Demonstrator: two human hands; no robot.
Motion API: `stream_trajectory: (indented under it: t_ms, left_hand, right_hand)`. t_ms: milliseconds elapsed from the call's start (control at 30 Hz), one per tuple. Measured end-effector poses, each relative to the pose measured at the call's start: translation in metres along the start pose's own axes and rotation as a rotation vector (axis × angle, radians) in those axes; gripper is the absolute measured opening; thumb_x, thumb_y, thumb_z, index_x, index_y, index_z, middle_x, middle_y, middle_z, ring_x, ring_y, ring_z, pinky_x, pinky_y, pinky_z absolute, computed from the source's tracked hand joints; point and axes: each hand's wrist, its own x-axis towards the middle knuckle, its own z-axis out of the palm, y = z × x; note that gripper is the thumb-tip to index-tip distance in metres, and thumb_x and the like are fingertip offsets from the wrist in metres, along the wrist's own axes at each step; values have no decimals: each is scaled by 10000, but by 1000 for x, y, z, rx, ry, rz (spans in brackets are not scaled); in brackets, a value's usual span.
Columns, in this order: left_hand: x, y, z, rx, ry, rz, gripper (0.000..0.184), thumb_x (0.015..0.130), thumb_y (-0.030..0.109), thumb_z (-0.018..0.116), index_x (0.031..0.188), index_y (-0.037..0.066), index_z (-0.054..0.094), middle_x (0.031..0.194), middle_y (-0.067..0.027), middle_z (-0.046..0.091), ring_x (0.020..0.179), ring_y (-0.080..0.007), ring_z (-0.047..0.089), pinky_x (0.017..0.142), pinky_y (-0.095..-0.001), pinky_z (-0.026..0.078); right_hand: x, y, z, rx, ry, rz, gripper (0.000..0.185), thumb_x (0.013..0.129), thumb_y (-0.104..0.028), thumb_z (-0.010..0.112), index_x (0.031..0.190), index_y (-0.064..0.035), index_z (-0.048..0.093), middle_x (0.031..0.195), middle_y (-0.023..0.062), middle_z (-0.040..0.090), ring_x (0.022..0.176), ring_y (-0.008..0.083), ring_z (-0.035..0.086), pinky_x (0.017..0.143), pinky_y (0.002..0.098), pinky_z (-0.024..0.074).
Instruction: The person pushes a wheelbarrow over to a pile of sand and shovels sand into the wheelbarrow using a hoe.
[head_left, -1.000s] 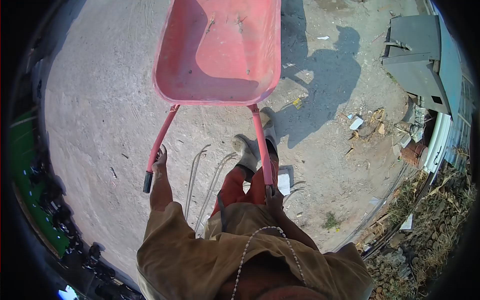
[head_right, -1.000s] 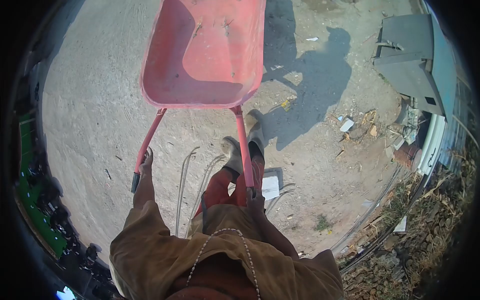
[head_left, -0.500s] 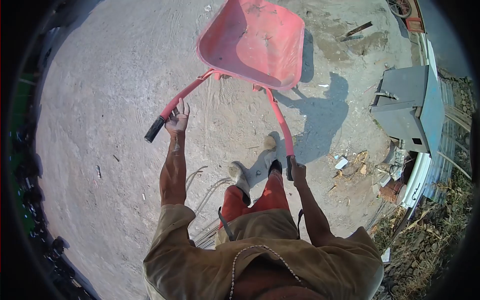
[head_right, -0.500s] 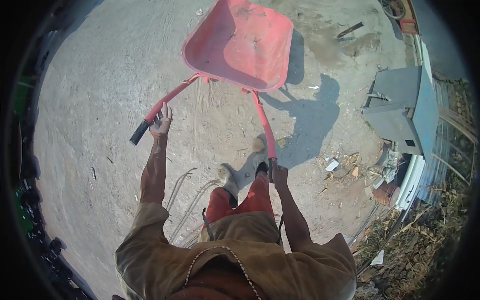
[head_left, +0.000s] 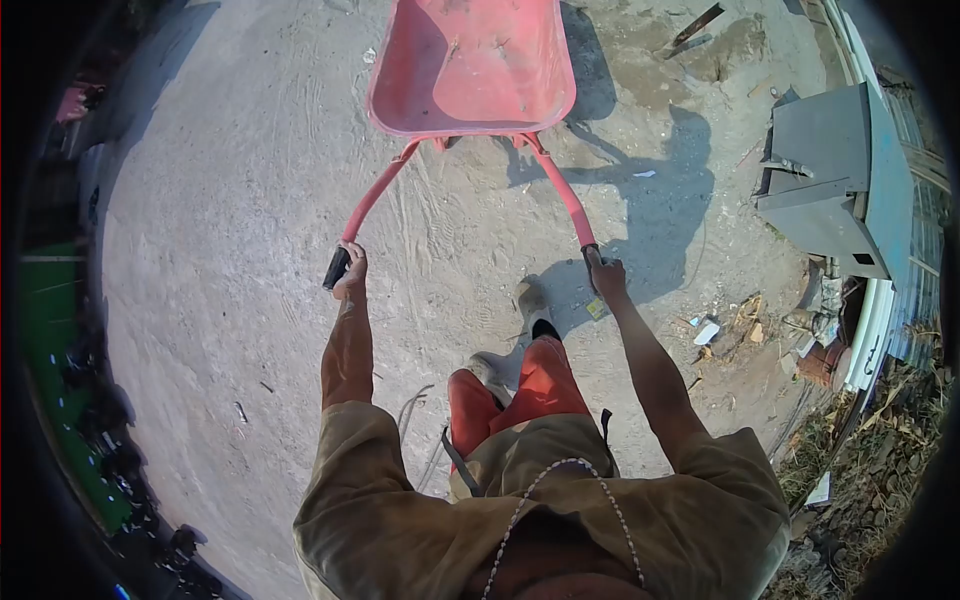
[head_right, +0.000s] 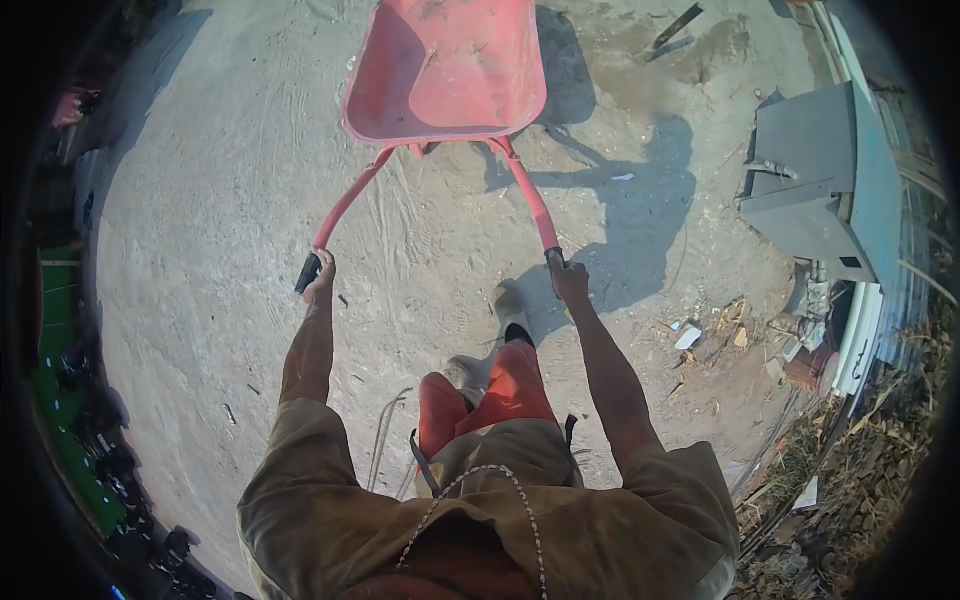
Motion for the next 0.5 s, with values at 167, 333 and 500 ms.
stream_trajectory:
  t_ms: [167,333,500]
  left_hand:
    - [-7,-8,-12,253,-70,-13,571,802,472,346,1143,32,472,1149,-191,523,1017,-424,519,797,-519,378]
    - [-31,-5,-17,716,-18,249,446,798,464,429,1134,179,497,1211,-107,509,1119,-365,462,843,-500,378]
    - [-95,-24,-44,1226,35,99,597,825,573,391,1285,194,366,1255,-69,455,1140,-326,434,909,-493,324]
  right_hand:
    - [16,-28,-30,13,-190,110,613,777,-587,467,748,2,633,712,228,611,779,355,611,714,425,460]
    - [10,-41,-25,-121,-79,272,634,800,-602,411,1022,-28,564,983,249,581,965,394,549,820,439,437]
    - [10,-50,-37,-86,-218,218,613,825,-574,387,1040,-21,540,1001,252,575,983,397,540,833,444,431]
